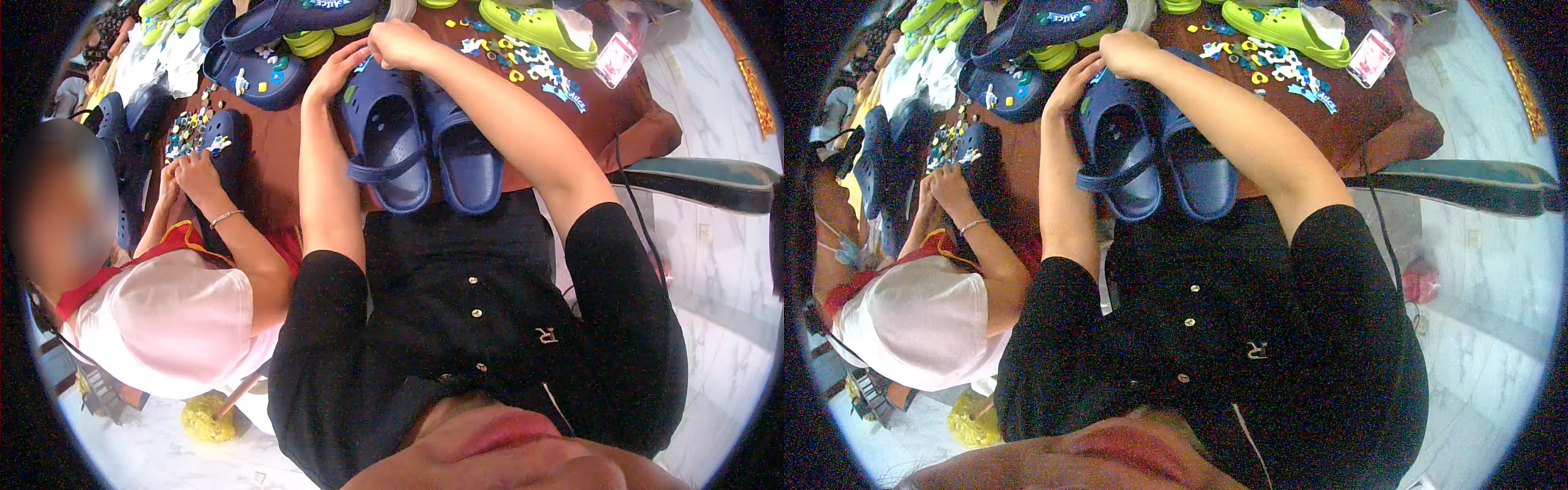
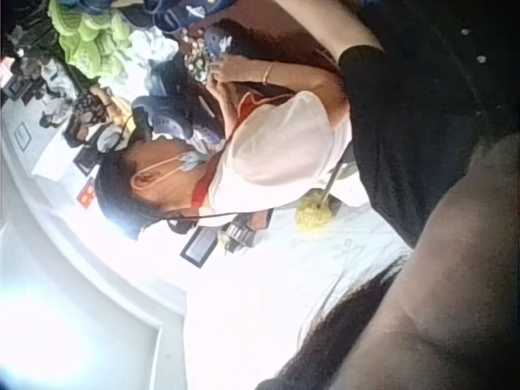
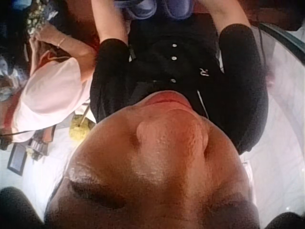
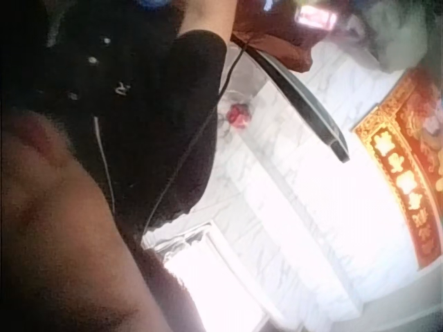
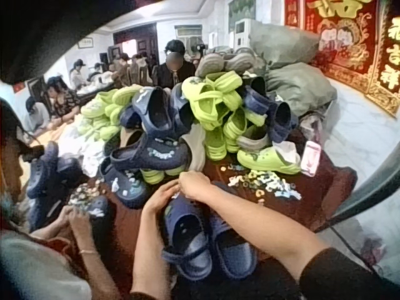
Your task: Attaching decorative charms into the holes of plastic clogs.
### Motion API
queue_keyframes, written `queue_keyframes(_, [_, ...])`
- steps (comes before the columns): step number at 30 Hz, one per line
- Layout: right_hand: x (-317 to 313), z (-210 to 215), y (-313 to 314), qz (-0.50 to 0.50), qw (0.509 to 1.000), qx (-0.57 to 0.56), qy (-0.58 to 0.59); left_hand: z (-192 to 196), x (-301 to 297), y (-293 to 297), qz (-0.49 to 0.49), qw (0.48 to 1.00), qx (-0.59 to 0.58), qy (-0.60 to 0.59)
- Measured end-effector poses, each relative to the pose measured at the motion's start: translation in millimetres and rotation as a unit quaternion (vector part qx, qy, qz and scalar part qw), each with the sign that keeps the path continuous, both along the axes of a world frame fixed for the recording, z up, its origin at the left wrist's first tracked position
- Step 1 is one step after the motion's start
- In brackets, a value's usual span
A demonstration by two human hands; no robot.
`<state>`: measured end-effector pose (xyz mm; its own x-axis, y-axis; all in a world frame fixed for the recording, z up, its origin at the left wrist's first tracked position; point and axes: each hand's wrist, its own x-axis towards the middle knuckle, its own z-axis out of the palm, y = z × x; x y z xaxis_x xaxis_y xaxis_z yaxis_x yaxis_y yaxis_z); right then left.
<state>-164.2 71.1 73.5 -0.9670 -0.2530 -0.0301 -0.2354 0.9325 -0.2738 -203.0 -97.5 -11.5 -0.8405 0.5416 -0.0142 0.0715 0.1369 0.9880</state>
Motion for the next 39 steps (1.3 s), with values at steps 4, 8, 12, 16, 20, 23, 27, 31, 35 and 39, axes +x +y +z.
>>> queue_keyframes(4, [-13.7, -6.5, 10.7, 0.092, 0.993, -0.065, -0.023, 0.8, -1.8, -4.2, -0.003, 0.998, 0.029, 0.048])
queue_keyframes(8, [-19.8, -15.3, 17.2, 0.106, 0.986, -0.119, -0.050, -0.2, -2.8, -3.4, 0.003, 0.998, 0.005, 0.069])
queue_keyframes(12, [-16.1, -16.2, 15.8, 0.099, 0.984, -0.134, -0.060, -2.1, -1.3, -4.8, 0.003, 0.998, 0.011, 0.069])
queue_keyframes(16, [-11.3, -11.6, 17.1, 0.085, 0.983, -0.146, -0.071, -0.2, 0.3, -4.4, -0.001, 0.998, 0.028, 0.049])
queue_keyframes(20, [-9.4, -9.0, 17.1, 0.085, 0.984, -0.141, -0.072, -0.6, -0.6, -5.2, -0.004, 0.998, 0.018, 0.061])
queue_keyframes(23, [-10.5, -15.5, 17.0, 0.078, 0.982, -0.157, -0.068, -1.8, -1.4, -5.3, -0.007, 0.999, 0.025, 0.036])
queue_keyframes(27, [-20.7, -22.8, 21.8, 0.085, 0.979, -0.176, -0.051, -1.4, -5.4, -4.0, -0.017, 0.998, 0.034, 0.041])
queue_keyframes(31, [-24.5, -22.1, 22.2, 0.053, 0.994, -0.100, -0.009, -3.1, -6.2, -6.2, -0.027, 0.999, 0.009, 0.030])
queue_keyframes(35, [-40.5, -11.3, 13.7, 0.010, 0.988, 0.003, -0.152, -4.0, -5.0, -6.0, -0.025, 0.998, 0.049, 0.006])
queue_keyframes(39, [-48.5, -16.0, 15.2, 0.061, 0.988, 0.045, -0.133, -2.6, -1.0, -3.6, -0.014, 0.999, 0.044, 0.020])
